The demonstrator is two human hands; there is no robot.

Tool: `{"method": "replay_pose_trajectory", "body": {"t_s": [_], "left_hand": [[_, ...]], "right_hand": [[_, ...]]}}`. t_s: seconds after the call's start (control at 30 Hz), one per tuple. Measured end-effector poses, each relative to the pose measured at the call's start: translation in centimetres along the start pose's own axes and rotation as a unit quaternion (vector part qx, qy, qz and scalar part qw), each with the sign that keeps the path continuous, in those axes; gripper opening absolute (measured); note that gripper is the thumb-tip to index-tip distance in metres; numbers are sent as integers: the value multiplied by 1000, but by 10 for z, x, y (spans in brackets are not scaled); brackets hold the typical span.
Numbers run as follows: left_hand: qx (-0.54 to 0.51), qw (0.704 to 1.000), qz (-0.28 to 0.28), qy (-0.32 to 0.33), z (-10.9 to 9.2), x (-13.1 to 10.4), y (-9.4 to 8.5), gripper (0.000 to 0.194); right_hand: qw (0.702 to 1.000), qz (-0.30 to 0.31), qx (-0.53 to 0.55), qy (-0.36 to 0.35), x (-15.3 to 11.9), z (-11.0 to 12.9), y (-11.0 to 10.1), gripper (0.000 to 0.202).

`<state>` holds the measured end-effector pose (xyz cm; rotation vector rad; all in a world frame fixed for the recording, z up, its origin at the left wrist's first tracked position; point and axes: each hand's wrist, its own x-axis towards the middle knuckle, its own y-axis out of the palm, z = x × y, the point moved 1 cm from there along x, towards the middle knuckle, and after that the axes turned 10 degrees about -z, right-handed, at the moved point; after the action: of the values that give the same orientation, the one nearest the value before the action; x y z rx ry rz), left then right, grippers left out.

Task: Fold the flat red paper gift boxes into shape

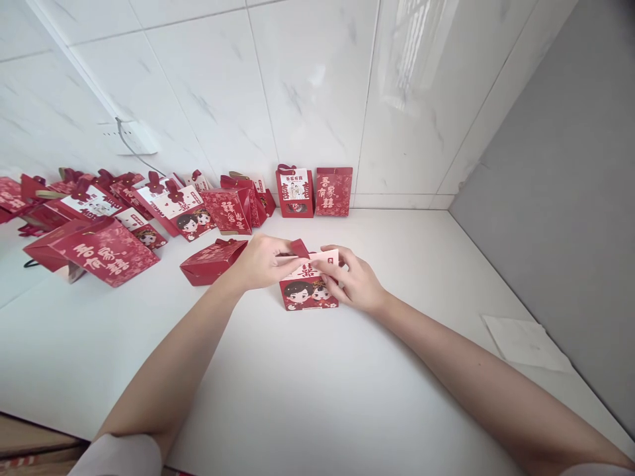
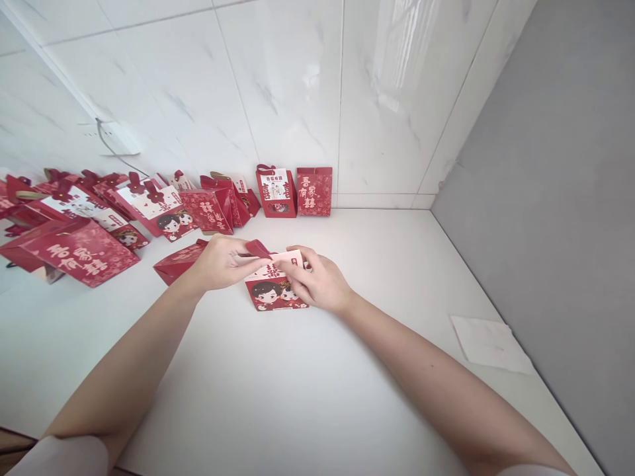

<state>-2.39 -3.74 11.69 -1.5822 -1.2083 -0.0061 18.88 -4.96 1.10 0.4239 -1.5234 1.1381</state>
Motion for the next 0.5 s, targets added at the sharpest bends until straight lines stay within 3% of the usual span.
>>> {"method": "replay_pose_trajectory", "body": {"t_s": [0.2, 0.37, 0.5], "left_hand": [[-35, 999, 2, -25, -6, -1, 3, 13], [9, 999, -32, -31, -7, -2, 10, 9], [-33, 999, -7, -38, -3, -1, 7, 12]], "right_hand": [[1000, 21, -7, -19, -3, -1, 0, 40], [999, 34, 3, -18, -4, -3, 1, 41], [999, -7, 45, 8, -4, -2, 1, 47]]}}
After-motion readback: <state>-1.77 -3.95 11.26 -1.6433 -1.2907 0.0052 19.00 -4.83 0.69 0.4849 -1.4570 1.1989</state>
